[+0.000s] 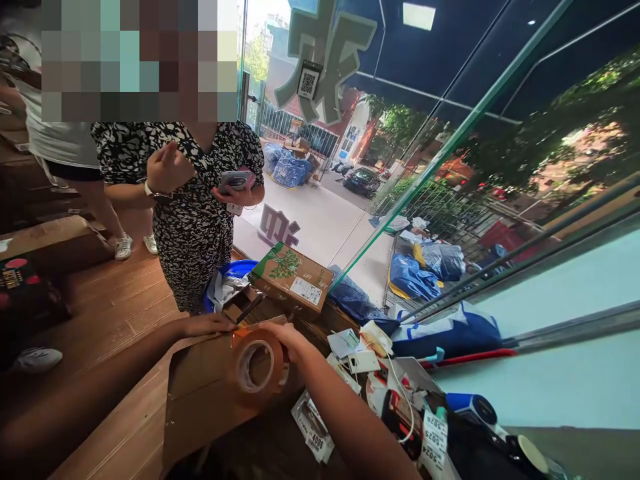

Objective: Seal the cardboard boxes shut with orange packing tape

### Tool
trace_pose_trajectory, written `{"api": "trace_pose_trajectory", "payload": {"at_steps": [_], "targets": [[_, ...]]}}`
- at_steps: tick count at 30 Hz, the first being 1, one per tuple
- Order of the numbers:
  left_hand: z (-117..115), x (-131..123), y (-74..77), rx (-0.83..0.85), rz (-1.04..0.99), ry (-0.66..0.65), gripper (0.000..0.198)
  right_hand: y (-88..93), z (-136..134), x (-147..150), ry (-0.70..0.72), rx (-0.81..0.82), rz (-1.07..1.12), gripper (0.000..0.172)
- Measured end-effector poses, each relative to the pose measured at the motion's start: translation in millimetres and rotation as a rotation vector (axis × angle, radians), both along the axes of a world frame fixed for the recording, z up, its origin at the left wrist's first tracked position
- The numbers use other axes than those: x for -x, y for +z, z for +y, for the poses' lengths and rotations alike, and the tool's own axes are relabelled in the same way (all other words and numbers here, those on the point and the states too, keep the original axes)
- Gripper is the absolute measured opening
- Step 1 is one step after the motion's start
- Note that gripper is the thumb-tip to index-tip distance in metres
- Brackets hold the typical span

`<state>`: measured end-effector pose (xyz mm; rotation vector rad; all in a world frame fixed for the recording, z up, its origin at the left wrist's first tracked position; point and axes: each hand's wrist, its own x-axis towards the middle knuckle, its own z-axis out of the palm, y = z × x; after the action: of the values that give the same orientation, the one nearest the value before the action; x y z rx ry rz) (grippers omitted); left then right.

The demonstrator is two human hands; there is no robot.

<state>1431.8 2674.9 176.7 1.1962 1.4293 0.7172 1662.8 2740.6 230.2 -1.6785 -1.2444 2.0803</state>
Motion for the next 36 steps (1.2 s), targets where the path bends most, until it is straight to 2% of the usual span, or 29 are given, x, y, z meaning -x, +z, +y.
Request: {"api": "trace_pose_trajectory", "payload": {"at_steps": [2,4,5,6,7,9,10,12,15,17,24,28,31,36], "targets": [[-31.4,-8.8,3.3,-0.117,0.154,-0.017,0.059,1.3,-17.6,-12.8,-0.068,0.021,0.076,0.028],[-72.8,-33.0,-1.6,-0.321,0.546,-0.021,0.086,-0.4,-37.5,-22.8,-0.231,0.079,0.200,0.024],[-93.1,-49.8,-6.3,-0.367,0.737,-0.028,0.103,-2.0,-46.7,-25.5,-0.328,0.114,0.272,0.023],[-111.1,-68.1,-11.5,-0.368,0.894,-0.029,0.115,-3.7,-54.8,-26.3,-0.414,0.142,0.335,0.023],[-125.5,-85.9,-16.4,-0.330,1.017,-0.028,0.118,-4.9,-61.5,-25.3,-0.467,0.156,0.380,0.022],[-141.6,-114.0,-23.1,-0.229,1.191,-0.008,0.109,-3.9,-70.4,-19.1,-0.450,0.106,0.402,0.024],[-143.7,-122.5,-24.2,-0.185,1.247,0.002,0.101,-1.4,-73.0,-15.0,-0.386,0.042,0.383,0.027],[-139.9,-128.4,-21.7,-0.139,1.316,0.003,0.093,7.4,-76.4,-8.6,-0.165,-0.159,0.249,0.037],[-129.6,-121.7,-10.2,-0.131,1.341,-0.043,0.097,21.8,-84.8,-11.3,0.212,-0.510,-0.109,0.048],[-127.0,-118.2,-2.2,-0.117,1.327,-0.071,0.102,25.9,-95.9,-22.3,0.323,-0.624,-0.270,0.046],[-131.5,-130.7,6.6,-0.100,1.359,-0.072,0.094,8.0,-151.2,-66.5,0.285,-0.667,-0.395,0.047],[-124.1,-126.2,8.1,-0.016,1.308,-0.104,0.106,-8.6,-177.1,-81.6,0.389,-0.572,-0.475,0.046],[-120.1,-122.5,7.0,-0.017,1.305,-0.110,0.110,-22.3,-188.9,-88.8,0.393,-0.483,-0.510,0.045],[-120.1,-118.4,5.6,-0.025,1.294,-0.098,0.111,-50.6,-192.5,-88.4,0.377,-0.480,-0.544,0.046]]}}
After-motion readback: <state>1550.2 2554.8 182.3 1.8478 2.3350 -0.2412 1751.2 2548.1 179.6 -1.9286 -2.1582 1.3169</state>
